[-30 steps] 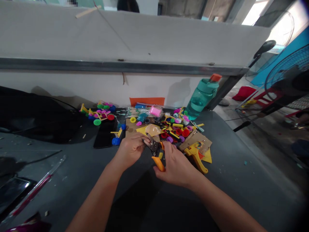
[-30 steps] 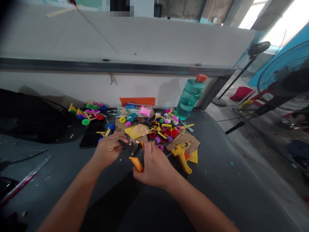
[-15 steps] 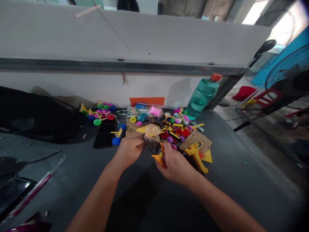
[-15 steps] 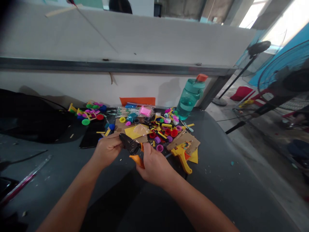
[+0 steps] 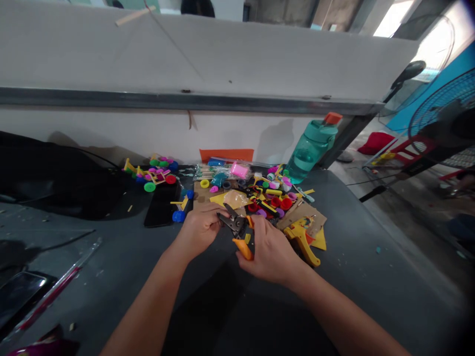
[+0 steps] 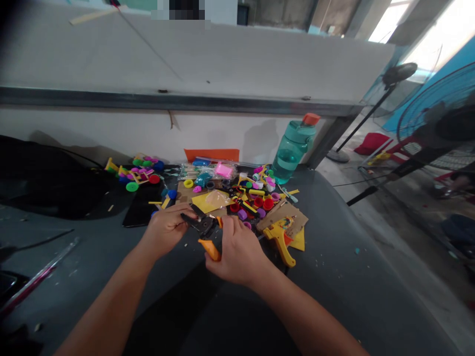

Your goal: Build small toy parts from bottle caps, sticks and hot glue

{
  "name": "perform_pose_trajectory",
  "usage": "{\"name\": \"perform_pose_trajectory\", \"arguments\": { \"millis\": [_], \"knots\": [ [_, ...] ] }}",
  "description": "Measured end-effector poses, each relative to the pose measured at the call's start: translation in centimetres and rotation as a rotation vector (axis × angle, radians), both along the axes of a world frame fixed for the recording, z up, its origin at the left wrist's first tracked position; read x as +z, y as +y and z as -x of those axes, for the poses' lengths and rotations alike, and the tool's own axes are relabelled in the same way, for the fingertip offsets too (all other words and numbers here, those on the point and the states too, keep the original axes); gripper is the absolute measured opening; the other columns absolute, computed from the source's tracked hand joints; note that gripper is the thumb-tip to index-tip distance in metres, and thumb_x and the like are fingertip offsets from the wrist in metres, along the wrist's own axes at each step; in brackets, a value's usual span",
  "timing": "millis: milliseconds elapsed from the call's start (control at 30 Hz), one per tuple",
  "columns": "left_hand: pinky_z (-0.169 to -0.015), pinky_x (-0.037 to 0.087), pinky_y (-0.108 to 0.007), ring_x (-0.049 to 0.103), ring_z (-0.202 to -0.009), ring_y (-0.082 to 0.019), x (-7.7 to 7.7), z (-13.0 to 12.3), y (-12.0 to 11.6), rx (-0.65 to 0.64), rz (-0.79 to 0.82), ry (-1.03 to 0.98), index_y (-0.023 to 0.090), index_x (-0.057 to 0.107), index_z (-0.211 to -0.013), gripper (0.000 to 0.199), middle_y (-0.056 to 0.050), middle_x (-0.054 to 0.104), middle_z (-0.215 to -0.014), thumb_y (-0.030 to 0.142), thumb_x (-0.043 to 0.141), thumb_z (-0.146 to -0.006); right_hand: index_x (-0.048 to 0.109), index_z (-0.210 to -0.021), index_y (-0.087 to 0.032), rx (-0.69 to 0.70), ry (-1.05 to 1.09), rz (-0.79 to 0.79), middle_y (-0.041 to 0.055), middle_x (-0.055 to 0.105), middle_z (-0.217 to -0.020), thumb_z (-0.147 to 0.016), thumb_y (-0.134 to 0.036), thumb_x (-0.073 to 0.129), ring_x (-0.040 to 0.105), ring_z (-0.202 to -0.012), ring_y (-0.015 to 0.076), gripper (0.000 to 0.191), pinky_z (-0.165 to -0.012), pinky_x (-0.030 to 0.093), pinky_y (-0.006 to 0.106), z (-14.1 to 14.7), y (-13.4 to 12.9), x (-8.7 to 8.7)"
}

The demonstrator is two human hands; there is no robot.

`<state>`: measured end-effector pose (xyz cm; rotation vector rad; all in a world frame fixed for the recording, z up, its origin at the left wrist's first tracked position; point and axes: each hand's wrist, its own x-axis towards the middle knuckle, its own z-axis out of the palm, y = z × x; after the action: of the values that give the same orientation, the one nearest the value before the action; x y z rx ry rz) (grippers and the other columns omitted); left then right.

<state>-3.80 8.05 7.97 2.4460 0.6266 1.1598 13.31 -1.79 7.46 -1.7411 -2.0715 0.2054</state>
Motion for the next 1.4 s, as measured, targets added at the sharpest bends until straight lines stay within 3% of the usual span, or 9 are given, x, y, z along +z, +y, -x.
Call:
{"name": "perform_pose_trajectory", "arguments": {
  "millis": [333, 600, 867, 967, 1067, 1133, 1267, 1400],
  "knots": [
    [-0.054, 0.042, -0.021, 0.055, -0.061, -0.011, 0.3, 0.2, -0.1, 0.057, 0.063, 0.039, 0.016, 0.058, -0.056, 0.025, -0.001, 0.057, -0.061, 0.002, 0.047, -0.075, 0.038, -0.116, -0.010, 0.042, -0.065, 0.038, 0.0117, 0.059, -0.085, -0.079, -0.033, 0.043, 0.058, -0.071, 0.0210, 0.044, -0.059, 0.041, 0.030, -0.4, -0.2, 0.1],
    [-0.070, 0.050, -0.025, 0.063, -0.079, -0.014, 0.2, 0.2, 0.0, 0.008, 0.025, 0.011, 0.017, 0.064, -0.075, 0.023, -0.003, 0.067, -0.078, 0.000, 0.048, -0.073, 0.040, -0.115, -0.008, 0.011, -0.042, -0.008, 0.0164, 0.055, -0.098, -0.069, -0.045, 0.052, 0.056, -0.089, 0.0287, 0.060, -0.071, 0.045, 0.038, -0.1, -0.1, 0.1],
    [-0.060, 0.046, -0.022, 0.060, -0.069, -0.013, 1.0, 0.2, -0.5, 0.035, 0.134, 0.069, 0.017, 0.063, -0.066, 0.020, -0.003, 0.064, -0.071, 0.009, 0.050, -0.078, 0.038, -0.112, -0.012, 0.006, 0.044, 0.038, 0.0068, 0.057, -0.077, -0.077, -0.035, 0.046, 0.057, -0.066, 0.0195, 0.043, -0.056, 0.041, 0.030, -0.1, -0.1, -0.5],
    [-0.063, 0.047, -0.024, 0.059, -0.069, -0.013, 1.3, 1.1, -0.1, 0.121, 0.262, -0.049, 0.017, 0.064, -0.072, 0.012, -0.003, 0.064, -0.073, 0.019, 0.054, -0.079, 0.037, -0.107, -0.015, -0.013, 0.209, 0.103, 0.0035, 0.055, -0.075, -0.076, -0.036, 0.050, 0.055, -0.062, 0.0170, 0.040, -0.055, 0.040, 0.028, -0.4, -0.1, 0.0],
    [-0.059, 0.048, -0.023, 0.056, -0.060, -0.011, 0.7, 2.4, 0.9, 0.341, 0.528, -0.427, 0.016, 0.061, -0.079, 0.013, -0.001, 0.059, -0.069, 0.027, 0.053, -0.079, 0.036, -0.106, -0.017, -0.052, 0.338, 0.134, 0.0048, 0.057, -0.082, -0.074, -0.039, 0.052, 0.056, -0.067, 0.0178, 0.042, -0.058, 0.042, 0.030, -0.9, 0.2, 0.5],
    [-0.054, 0.048, -0.022, 0.054, -0.058, -0.011, 0.0, 3.1, 1.5, 0.437, 0.694, -0.668, 0.016, 0.057, -0.072, 0.015, 0.001, 0.054, -0.064, 0.030, 0.054, -0.076, 0.036, -0.108, -0.017, -0.071, 0.361, 0.181, 0.0055, 0.057, -0.085, -0.074, -0.040, 0.052, 0.057, -0.071, 0.0190, 0.043, -0.061, 0.043, 0.031, -1.1, 0.5, 0.6],
    [-0.053, 0.048, -0.021, 0.055, -0.059, -0.012, -1.6, 3.7, 0.8, 0.428, 0.963, -0.667, 0.015, 0.052, -0.062, 0.019, 0.001, 0.053, -0.061, 0.032, 0.055, -0.071, 0.044, -0.105, -0.015, -0.045, 0.231, 0.299, 0.0082, 0.056, -0.094, -0.069, -0.042, 0.057, 0.055, -0.081, 0.0213, 0.046, -0.069, 0.044, 0.033, -0.2, 0.7, -0.4],
    [-0.057, 0.050, -0.025, 0.056, -0.058, -0.012, -3.6, 4.0, -1.8, 0.481, 1.110, -0.812, 0.014, 0.049, -0.061, 0.021, 0.001, 0.053, -0.057, 0.033, 0.056, -0.068, 0.047, -0.111, -0.012, 0.028, -0.009, 0.232, 0.0134, 0.053, -0.106, -0.060, -0.038, 0.065, 0.048, -0.102, 0.0279, 0.060, -0.087, 0.038, 0.038, 1.9, -0.5, -2.0]
  ]
}}
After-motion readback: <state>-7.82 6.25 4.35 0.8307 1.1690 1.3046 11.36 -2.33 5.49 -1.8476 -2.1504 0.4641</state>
